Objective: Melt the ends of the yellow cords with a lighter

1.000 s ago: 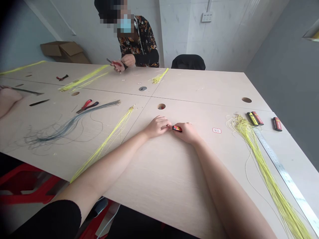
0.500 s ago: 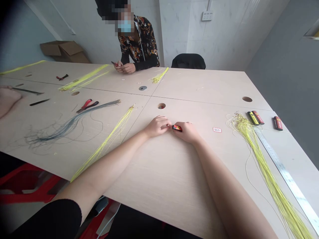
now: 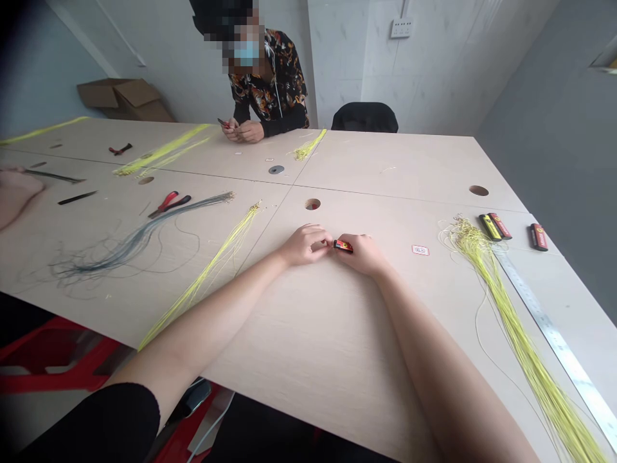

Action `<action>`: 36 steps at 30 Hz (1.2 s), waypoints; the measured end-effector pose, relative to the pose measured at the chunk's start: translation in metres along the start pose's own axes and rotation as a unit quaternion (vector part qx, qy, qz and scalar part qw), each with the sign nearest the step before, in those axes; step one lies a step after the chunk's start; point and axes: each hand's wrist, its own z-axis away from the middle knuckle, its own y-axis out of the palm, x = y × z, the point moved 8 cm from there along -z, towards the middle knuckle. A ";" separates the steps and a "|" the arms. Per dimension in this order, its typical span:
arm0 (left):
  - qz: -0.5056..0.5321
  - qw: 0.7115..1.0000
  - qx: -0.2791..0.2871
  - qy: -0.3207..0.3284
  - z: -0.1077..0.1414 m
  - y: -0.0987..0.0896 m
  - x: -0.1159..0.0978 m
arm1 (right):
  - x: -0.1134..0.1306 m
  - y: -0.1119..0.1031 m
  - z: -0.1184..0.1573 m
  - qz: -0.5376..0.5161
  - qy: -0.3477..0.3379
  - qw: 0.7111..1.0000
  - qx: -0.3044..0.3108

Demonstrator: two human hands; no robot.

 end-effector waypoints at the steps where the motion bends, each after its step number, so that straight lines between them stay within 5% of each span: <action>1: -0.001 1.000 0.002 -0.003 0.000 0.000 0.000 | 0.000 0.000 0.000 0.000 0.000 1.000 0.000; 36: -0.066 0.998 0.016 -0.011 0.000 0.004 -0.002 | -0.006 -0.001 0.002 -0.133 0.039 0.990 0.001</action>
